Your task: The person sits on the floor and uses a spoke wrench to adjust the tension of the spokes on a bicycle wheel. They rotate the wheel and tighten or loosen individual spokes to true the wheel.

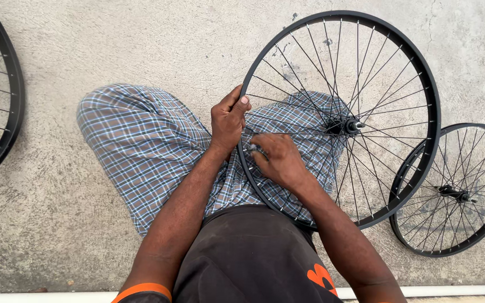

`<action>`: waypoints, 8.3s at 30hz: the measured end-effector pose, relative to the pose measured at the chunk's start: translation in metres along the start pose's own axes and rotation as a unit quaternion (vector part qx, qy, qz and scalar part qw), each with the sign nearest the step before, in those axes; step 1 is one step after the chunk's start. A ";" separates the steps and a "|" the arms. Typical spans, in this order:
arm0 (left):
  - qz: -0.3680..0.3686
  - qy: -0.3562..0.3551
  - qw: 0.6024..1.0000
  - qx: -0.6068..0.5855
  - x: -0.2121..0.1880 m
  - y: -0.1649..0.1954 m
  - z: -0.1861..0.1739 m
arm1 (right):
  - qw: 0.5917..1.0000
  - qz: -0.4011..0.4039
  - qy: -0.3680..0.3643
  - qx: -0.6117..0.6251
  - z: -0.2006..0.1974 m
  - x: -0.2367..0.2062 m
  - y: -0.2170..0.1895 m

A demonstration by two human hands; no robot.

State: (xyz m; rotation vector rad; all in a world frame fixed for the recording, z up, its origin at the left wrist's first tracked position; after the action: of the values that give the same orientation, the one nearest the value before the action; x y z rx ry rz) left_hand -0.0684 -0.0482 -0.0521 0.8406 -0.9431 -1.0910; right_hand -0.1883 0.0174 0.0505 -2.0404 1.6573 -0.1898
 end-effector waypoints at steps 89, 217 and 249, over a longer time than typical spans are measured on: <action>0.056 -0.020 0.997 0.052 -0.006 0.004 -0.001 | 0.989 0.042 -0.051 -0.133 0.003 0.051 0.006; 0.020 -0.015 0.996 0.087 -0.003 -0.003 -0.007 | 0.994 -0.041 0.094 -0.037 0.011 0.000 -0.014; 0.007 0.003 0.997 0.073 0.004 0.003 -0.007 | 0.986 -0.114 0.106 -0.066 0.021 0.009 -0.016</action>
State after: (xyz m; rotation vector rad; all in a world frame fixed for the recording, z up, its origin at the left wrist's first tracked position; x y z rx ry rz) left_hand -0.0598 -0.0510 -0.0513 0.9553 -1.0306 -1.0164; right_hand -0.1639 0.0169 0.0380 -2.3818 1.5891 -0.3981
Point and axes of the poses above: each hand's wrist, its own x-axis towards the middle knuckle, its own z-axis out of the palm, y = z × x, the point moved 6 cm from there along x, towards the middle knuckle, and after that the axes turned 15 degrees about z, right-handed, at the moved point
